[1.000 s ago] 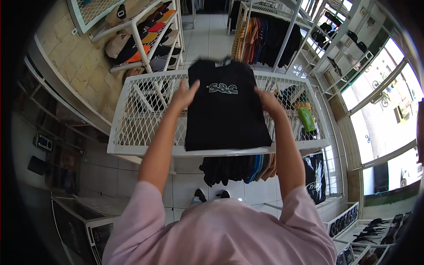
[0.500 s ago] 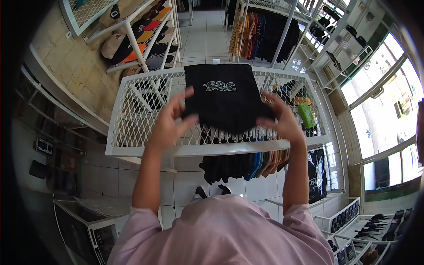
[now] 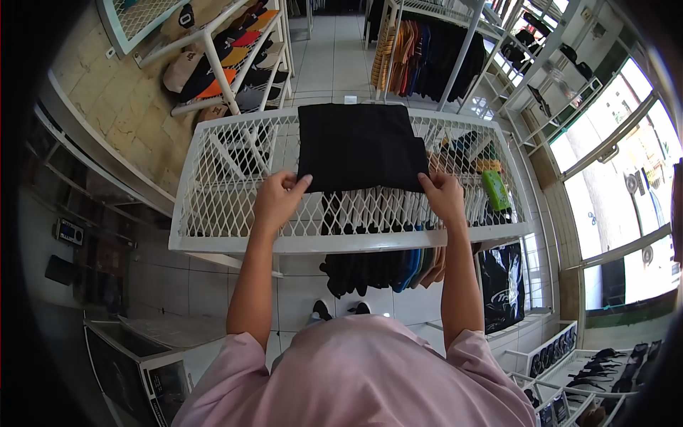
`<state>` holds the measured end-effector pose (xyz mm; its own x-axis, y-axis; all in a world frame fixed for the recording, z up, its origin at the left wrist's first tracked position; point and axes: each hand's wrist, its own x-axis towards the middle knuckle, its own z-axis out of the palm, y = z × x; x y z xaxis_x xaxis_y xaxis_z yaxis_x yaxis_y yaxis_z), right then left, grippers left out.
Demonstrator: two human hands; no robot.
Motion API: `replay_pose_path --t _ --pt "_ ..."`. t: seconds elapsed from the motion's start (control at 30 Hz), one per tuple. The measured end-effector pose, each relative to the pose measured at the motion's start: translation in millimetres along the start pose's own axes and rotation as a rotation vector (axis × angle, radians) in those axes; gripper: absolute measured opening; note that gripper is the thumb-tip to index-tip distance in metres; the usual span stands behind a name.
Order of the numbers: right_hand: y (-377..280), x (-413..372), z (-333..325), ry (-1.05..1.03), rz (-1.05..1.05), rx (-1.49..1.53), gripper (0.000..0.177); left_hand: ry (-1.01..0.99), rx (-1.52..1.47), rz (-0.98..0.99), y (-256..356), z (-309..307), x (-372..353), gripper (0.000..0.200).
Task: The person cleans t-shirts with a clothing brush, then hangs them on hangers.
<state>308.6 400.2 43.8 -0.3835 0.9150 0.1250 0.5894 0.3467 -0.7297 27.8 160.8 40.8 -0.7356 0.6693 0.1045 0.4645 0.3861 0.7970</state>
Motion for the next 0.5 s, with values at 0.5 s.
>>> replay_pose_path --t 0.5 --pt "-75.4 0.6 -34.2 0.128 -0.222 -0.085 0.039 0.099 0.246 0.115 85.5 -40.0 -8.4 0.042"
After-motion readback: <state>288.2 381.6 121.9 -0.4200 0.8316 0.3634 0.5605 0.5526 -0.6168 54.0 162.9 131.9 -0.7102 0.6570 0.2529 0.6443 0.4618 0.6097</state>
